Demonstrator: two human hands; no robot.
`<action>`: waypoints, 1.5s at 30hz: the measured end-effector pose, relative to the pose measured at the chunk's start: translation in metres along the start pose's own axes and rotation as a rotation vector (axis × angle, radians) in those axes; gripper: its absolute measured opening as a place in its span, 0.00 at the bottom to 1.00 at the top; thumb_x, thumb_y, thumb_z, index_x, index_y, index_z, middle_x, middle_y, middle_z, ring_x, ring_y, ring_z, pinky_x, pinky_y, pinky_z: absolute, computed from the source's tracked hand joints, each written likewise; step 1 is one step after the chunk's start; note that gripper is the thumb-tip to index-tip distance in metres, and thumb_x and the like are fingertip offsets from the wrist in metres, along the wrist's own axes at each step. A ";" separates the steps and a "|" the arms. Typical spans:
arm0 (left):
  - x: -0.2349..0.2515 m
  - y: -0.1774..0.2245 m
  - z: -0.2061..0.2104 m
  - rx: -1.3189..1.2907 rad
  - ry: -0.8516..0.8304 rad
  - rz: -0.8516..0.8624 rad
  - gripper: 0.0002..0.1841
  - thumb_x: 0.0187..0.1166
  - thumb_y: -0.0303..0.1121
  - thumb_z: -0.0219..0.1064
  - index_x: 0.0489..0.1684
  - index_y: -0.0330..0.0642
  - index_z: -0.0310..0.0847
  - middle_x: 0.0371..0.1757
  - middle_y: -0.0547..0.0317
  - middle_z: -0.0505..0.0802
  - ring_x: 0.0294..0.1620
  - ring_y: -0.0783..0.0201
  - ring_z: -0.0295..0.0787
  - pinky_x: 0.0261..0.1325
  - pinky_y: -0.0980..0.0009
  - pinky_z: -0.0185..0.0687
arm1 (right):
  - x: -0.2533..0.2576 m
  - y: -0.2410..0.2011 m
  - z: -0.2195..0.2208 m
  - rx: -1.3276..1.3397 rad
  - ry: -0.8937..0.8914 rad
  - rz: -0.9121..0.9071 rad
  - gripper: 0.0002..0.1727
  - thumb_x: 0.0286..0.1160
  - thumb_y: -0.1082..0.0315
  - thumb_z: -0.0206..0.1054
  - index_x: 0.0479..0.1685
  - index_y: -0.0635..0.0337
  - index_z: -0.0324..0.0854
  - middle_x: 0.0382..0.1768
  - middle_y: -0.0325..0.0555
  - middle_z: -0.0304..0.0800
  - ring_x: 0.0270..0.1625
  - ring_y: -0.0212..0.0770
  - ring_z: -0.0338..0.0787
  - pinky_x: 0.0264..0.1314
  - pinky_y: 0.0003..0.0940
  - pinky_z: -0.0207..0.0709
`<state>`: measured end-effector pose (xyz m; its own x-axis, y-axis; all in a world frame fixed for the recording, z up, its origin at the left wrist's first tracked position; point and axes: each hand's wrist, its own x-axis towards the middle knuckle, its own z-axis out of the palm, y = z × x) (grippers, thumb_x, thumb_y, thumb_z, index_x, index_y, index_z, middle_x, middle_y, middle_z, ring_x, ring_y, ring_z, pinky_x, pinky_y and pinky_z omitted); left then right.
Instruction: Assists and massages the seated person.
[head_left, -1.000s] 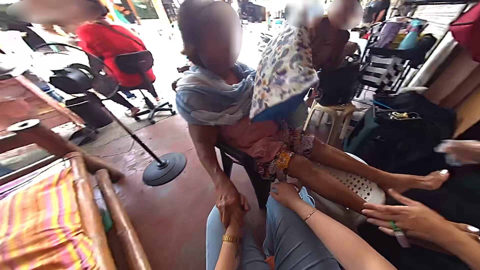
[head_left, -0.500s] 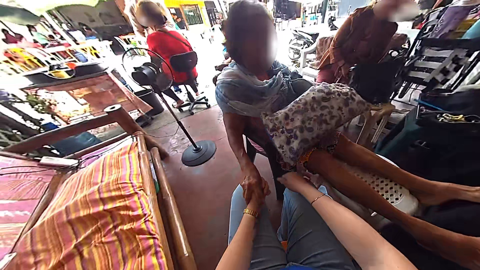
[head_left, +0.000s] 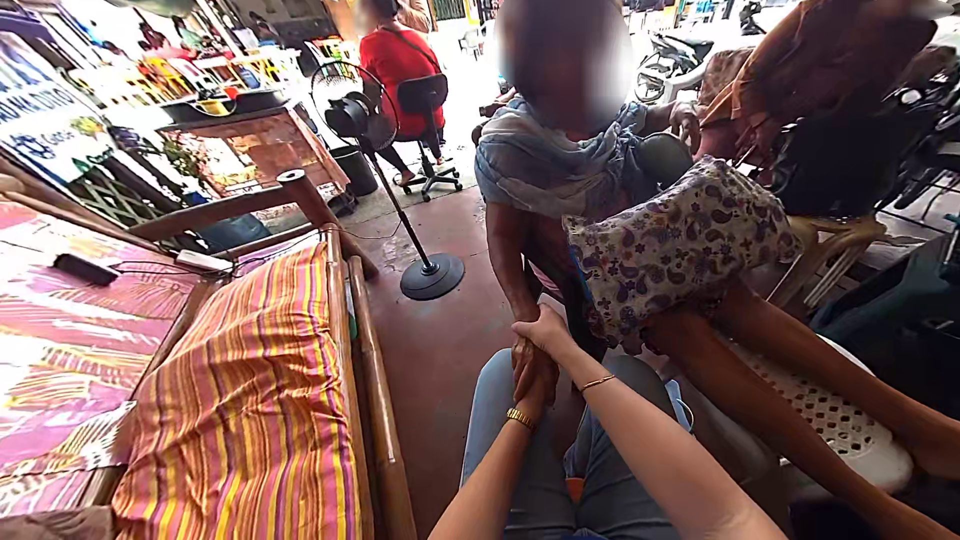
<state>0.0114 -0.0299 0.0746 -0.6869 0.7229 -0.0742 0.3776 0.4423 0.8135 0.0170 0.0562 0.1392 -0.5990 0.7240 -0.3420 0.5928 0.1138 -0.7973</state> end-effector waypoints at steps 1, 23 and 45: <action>0.000 -0.003 0.002 -0.021 -0.032 0.012 0.17 0.91 0.30 0.51 0.64 0.25 0.80 0.50 0.38 0.89 0.49 0.55 0.85 0.58 0.62 0.79 | 0.001 0.004 -0.004 0.002 -0.004 0.000 0.37 0.68 0.54 0.79 0.74 0.63 0.74 0.64 0.61 0.86 0.68 0.55 0.86 0.71 0.57 0.76; -0.007 0.027 -0.037 -1.495 -0.726 0.013 0.24 0.86 0.56 0.51 0.58 0.49 0.84 0.57 0.56 0.93 0.54 0.59 0.92 0.51 0.58 0.91 | -0.073 0.091 -0.088 -0.143 0.210 -0.211 0.38 0.91 0.35 0.36 0.71 0.55 0.79 0.48 0.58 0.91 0.49 0.58 0.90 0.49 0.64 0.80; -0.028 0.088 -0.025 -1.777 -0.766 -0.003 0.28 0.83 0.45 0.51 0.79 0.41 0.65 0.82 0.41 0.74 0.78 0.44 0.78 0.67 0.43 0.82 | -0.083 0.229 -0.031 -0.573 0.492 -0.203 0.39 0.77 0.36 0.60 0.85 0.46 0.74 0.86 0.72 0.62 0.83 0.79 0.67 0.69 0.74 0.70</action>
<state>0.0484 -0.0241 0.1626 -0.1248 0.9840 0.1273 -0.9263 -0.1615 0.3405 0.2193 0.0431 0.0002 -0.4974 0.8545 0.1500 0.7629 0.5131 -0.3933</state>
